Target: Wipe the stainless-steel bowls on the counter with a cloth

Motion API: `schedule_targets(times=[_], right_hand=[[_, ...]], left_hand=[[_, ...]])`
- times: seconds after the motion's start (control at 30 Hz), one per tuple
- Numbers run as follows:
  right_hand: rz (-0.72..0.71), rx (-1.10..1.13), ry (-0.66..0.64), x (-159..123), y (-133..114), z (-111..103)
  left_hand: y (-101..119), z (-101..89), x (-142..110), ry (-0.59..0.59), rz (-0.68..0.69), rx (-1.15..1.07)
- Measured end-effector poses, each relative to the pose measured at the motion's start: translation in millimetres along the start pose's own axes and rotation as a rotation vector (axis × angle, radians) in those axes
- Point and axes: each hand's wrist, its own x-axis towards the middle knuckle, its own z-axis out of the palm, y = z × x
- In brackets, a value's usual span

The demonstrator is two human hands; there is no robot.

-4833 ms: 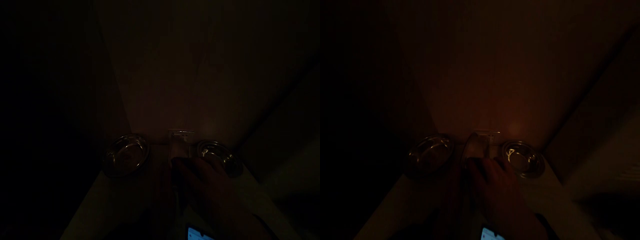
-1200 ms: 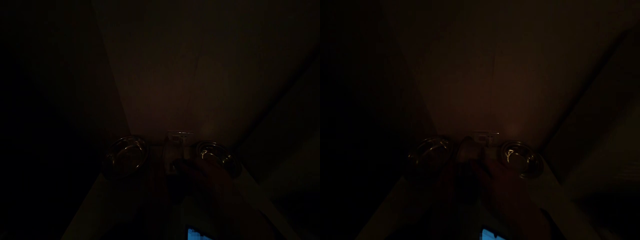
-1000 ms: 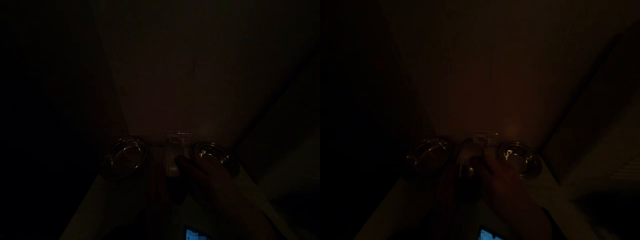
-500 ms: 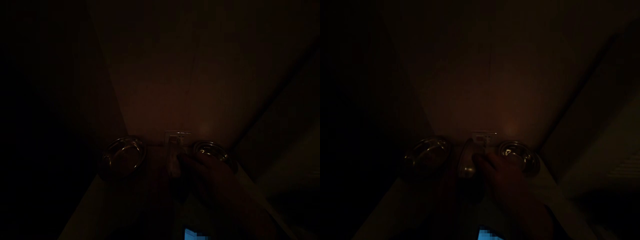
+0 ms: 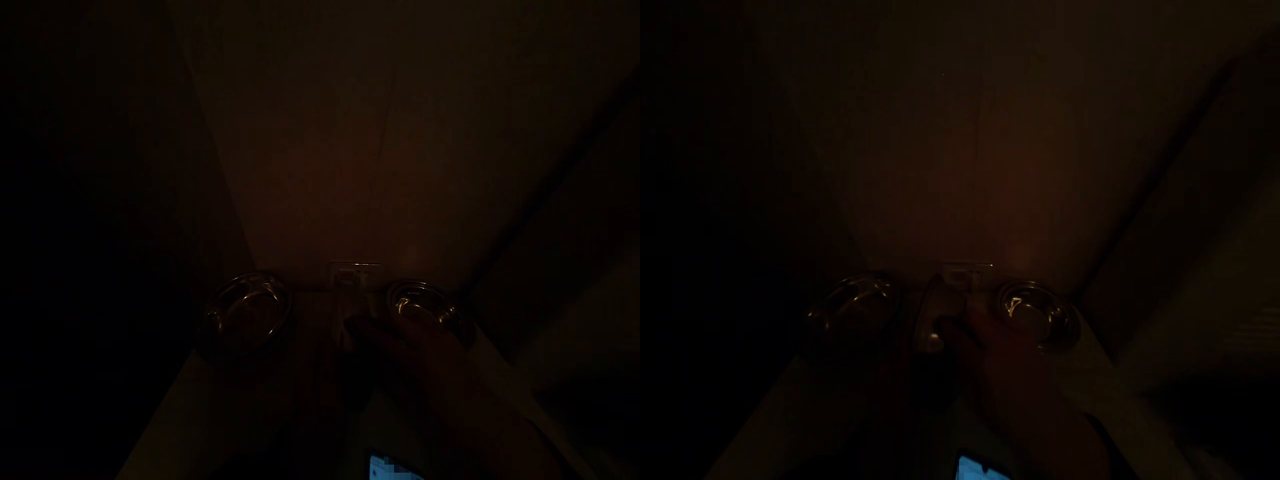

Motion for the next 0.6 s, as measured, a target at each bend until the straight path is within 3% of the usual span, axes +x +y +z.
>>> schedule_targets(times=[0.33,0.6], right_hand=[[-0.053,0.034,-0.081,-2.8,-10.6,0.1],[0.004,-0.012,0.034,-1.1,-4.1,3.5]], left_hand=[[6.7,0.3,3.7,0.003,-0.03,0.042],[12.8,4.5,0.1,0.078,-0.119,0.226]])
